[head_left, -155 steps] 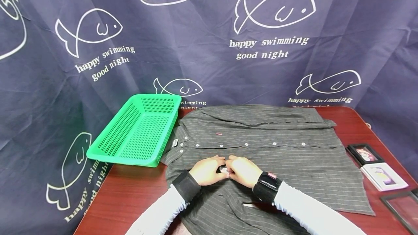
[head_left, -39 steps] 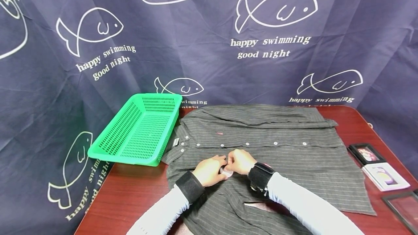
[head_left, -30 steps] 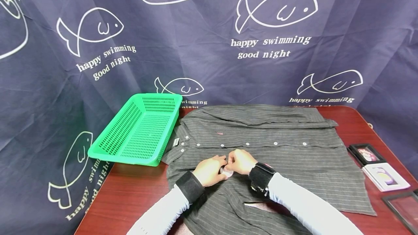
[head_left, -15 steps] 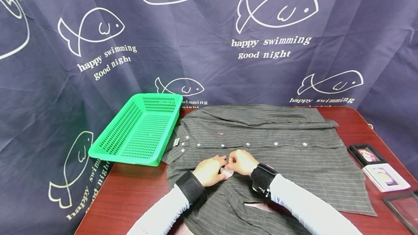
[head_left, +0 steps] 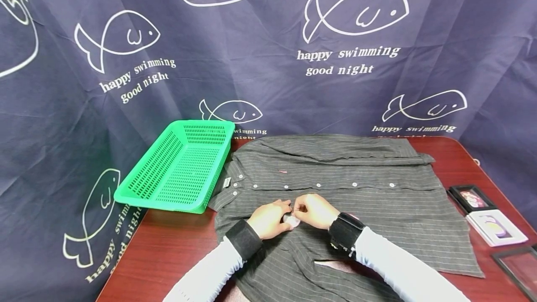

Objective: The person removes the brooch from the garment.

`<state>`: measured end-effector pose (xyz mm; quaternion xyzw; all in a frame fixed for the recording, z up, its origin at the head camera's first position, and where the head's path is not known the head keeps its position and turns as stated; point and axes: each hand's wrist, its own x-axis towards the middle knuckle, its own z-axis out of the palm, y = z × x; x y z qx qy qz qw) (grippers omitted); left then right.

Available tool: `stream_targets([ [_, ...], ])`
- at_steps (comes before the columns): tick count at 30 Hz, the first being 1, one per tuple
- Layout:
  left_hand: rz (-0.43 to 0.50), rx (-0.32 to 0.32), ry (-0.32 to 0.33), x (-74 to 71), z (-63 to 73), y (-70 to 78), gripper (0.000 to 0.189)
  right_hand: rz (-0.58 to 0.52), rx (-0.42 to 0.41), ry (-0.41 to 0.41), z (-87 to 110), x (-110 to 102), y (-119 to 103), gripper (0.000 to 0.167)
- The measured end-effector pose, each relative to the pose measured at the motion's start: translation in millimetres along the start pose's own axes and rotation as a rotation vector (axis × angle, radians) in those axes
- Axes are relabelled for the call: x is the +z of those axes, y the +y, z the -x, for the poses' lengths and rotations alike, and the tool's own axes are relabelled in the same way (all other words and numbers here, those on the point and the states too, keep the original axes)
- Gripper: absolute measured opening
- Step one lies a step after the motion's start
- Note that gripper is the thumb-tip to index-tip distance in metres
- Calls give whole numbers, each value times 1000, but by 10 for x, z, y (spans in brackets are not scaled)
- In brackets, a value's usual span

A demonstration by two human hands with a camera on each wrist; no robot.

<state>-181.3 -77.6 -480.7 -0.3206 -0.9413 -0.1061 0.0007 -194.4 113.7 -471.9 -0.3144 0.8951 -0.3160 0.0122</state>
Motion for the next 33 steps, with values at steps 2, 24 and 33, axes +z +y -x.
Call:
stream_targets([
  [2, 13, -6, -6, -2, -2, -2, 42, 37, -36, 3, 20, -1, -7, 13],
  [24, 47, 23, -44, 5, -17, -75, 46, 170, -230, 18, 170, 32, -65, 12],
  [33, 54, 17, -50, 6, -17, -84, 46, 294, -341, 75, 159, 104, -51, 19],
])
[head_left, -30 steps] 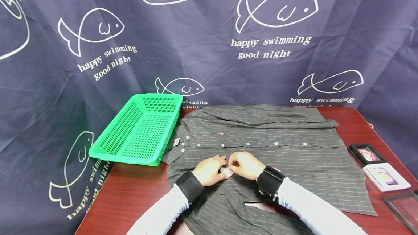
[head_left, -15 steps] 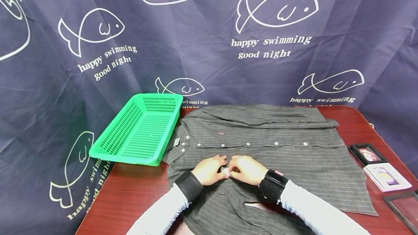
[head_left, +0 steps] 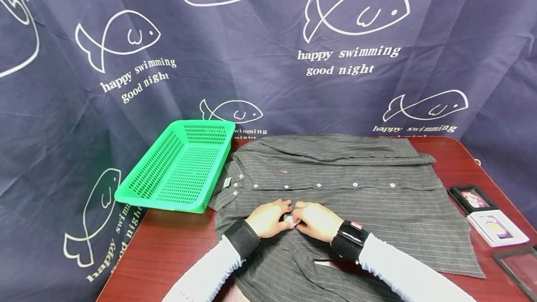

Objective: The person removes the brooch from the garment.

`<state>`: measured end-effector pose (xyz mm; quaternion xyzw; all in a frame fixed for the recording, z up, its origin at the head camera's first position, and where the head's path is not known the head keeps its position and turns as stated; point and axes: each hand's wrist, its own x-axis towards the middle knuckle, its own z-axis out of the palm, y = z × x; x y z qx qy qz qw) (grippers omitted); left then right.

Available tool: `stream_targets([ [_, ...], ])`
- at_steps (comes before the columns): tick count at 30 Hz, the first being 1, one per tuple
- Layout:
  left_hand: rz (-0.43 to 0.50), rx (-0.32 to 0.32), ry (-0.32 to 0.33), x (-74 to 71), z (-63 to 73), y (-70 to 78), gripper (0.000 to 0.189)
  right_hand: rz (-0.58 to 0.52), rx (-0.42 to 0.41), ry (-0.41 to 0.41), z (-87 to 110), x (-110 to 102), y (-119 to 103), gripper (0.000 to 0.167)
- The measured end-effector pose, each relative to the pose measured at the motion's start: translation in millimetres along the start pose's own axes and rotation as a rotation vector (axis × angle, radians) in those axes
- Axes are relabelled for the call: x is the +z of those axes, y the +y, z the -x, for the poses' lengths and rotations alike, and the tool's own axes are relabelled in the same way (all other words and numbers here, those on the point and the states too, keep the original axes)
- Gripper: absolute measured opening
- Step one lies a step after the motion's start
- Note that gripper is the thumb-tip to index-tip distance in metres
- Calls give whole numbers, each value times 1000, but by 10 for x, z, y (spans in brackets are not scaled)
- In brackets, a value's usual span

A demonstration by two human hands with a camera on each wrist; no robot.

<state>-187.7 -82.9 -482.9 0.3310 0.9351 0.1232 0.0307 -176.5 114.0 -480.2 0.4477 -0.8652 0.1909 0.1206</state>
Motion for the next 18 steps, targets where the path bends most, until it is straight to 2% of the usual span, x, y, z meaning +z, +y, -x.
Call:
stream_targets([
  [10, 26, -20, -25, -38, 7, 30, 49, 90, -29, 23, -2, 18, -10, 21],
  [16, 46, -10, 13, -20, 22, 2, 51, 92, -21, 37, -1, 15, 2, 24],
  [18, 54, 11, 49, -25, 27, -3, 50, 75, -7, 36, -2, 3, 1, 23],
])
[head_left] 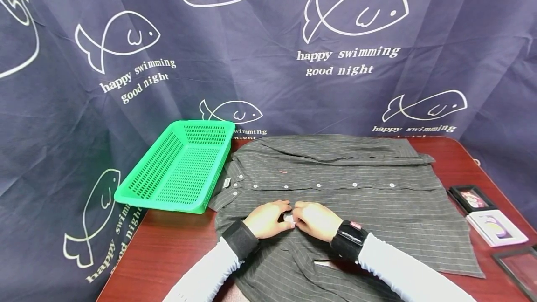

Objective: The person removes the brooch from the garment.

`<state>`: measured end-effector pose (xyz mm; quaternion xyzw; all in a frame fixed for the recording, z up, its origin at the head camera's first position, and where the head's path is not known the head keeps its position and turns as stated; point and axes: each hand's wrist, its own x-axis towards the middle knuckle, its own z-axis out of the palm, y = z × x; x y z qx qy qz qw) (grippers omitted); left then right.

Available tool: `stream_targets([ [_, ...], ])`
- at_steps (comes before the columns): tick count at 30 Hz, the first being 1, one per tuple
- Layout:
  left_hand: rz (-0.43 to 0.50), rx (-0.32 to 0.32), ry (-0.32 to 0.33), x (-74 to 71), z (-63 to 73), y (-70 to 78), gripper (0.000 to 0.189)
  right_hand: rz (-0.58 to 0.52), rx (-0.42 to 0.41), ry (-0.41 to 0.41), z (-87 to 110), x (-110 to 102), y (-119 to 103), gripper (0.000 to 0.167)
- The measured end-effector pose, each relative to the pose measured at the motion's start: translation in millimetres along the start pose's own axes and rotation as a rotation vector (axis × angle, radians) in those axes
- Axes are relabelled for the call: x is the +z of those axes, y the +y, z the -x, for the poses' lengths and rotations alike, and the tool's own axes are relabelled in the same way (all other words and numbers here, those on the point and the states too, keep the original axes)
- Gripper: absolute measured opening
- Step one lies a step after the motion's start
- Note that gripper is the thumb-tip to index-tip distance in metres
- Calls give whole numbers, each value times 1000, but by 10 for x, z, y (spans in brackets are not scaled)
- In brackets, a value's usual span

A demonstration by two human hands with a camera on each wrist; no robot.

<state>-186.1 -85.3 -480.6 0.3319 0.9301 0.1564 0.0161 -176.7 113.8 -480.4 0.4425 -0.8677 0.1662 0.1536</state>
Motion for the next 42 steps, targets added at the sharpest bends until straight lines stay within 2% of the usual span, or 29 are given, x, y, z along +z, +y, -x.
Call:
stream_targets([
  [5, 15, 62, 118, -21, 10, 12, 40, -40, 34, 1, -8, -34, -3, 21],
  [8, 15, 70, 159, -37, 18, 39, 30, -60, 46, 4, -14, -42, -1, 20],
  [18, -28, 52, 188, -38, 50, 72, 12, -131, 118, -15, -28, -79, -9, 15],
  [24, -68, 67, 212, -34, 46, 62, 9, -167, 140, -41, -38, -89, 1, 11],
  [29, -84, 75, 228, -29, 39, 56, 8, -167, 166, -28, -51, -90, 9, 11],
  [35, -72, 78, 243, -44, 40, 62, 8, -138, 173, 22, -46, -109, 41, 15],
  [42, -39, 62, 241, -58, 37, 60, 8, -136, 183, 15, -24, -75, 84, 13],
])
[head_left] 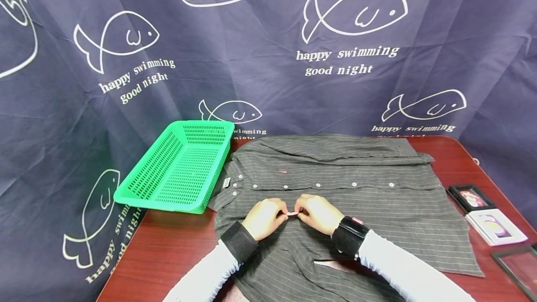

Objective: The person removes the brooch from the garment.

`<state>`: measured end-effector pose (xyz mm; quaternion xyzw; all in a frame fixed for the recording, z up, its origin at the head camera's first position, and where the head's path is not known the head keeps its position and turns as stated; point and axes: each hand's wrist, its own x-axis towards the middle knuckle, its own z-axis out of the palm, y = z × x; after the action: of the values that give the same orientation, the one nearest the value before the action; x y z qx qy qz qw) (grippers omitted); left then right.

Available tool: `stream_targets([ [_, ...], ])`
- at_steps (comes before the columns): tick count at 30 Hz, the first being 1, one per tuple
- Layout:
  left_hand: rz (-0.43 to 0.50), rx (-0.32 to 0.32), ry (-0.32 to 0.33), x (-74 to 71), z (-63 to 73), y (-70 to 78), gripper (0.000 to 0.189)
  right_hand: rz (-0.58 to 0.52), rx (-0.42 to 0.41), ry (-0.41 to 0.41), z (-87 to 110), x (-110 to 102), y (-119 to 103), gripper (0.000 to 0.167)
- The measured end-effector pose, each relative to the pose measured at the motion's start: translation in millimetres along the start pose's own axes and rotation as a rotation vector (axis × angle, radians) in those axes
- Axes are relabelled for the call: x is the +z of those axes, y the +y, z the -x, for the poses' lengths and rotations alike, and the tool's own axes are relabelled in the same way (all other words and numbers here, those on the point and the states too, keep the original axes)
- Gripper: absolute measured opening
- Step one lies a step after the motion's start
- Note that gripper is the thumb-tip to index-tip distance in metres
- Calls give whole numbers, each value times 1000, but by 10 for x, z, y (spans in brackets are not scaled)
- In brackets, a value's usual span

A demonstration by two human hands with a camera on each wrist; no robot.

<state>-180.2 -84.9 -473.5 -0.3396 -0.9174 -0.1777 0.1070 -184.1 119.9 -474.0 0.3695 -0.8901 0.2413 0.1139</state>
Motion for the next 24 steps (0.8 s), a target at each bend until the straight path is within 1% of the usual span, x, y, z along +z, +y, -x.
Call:
stream_targets([
  [8, 20, -41, -17, 25, -10, -14, 8, -6, 8, -8, -7, 9, 14, 12],
  [13, 13, -44, -29, 32, -14, -21, 12, -9, 14, -3, -9, 0, 11, 15],
  [20, -10, -56, -87, 48, -4, -37, 23, -16, 9, 8, -18, -12, -2, 12],
  [22, -20, -69, -114, 41, -1, -32, 29, -19, 13, 0, -21, -19, -1, 13],
  [24, -36, -89, -159, 42, 1, -29, 38, -18, 22, -14, -23, -25, 1, 13],
])
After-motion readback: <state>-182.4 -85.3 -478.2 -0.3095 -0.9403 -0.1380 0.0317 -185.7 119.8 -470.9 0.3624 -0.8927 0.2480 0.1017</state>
